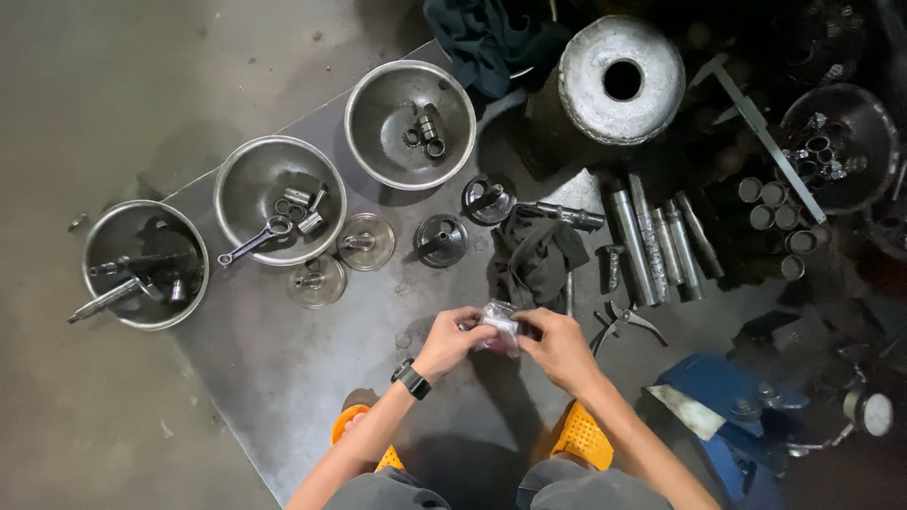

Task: Operating a lathe to machine metal parts and then cleaning/inspecting various motorcycle engine components.

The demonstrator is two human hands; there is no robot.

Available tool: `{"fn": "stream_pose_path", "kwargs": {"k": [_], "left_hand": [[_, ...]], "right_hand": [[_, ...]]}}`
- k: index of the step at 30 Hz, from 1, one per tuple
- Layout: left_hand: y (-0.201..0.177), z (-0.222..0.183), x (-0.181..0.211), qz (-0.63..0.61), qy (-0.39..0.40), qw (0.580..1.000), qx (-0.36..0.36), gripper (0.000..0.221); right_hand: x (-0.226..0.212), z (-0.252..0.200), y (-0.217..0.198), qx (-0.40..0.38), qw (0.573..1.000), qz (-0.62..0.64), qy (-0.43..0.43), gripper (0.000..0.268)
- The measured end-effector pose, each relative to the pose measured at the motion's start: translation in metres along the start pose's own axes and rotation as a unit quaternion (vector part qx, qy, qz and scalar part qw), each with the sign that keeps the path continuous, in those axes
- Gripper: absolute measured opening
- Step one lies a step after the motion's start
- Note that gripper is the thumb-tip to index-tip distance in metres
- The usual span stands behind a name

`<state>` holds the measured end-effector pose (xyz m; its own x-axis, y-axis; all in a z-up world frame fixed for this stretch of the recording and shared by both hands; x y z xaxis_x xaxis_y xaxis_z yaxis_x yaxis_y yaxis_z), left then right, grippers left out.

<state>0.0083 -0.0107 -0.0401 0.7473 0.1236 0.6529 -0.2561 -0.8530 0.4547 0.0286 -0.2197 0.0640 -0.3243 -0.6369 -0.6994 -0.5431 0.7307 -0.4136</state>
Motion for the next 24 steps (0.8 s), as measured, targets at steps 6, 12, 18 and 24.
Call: {"fn": "stream_pose_path", "kwargs": {"k": [6,12,18,24], "left_hand": [[0.028,0.003,0.06,0.162,0.072,0.984,0.024,0.034],[0.055,-0.027,0.145,0.287,0.221,0.926,0.103,0.042],[0.062,-0.06,0.164,0.231,0.305,0.924,0.003,0.037],[0.005,-0.062,0.116,0.342,0.184,0.907,0.161,0.028]], "right_hand": [[0.023,-0.003,-0.018,0.106,0.992,0.071,0.018,0.033],[0.027,-0.015,-0.043,0.207,0.956,0.208,0.024,0.031],[0.007,0.015,0.01,-0.108,0.782,0.614,-0.016,0.04],[0.021,0.031,0.03,-0.094,0.879,0.465,0.035,0.031]]}}
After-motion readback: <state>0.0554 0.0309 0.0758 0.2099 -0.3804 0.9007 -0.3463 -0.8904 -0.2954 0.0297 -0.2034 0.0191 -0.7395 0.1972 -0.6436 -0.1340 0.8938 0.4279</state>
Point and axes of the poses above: each hand's wrist, its own z-axis towards the middle knuckle, its own y-axis out of the palm, x = y × z, the point moved 1 cm from there along z, towards the middle knuckle, and after that the axes turned 6 degrees about -x, right-handed, at the moved point
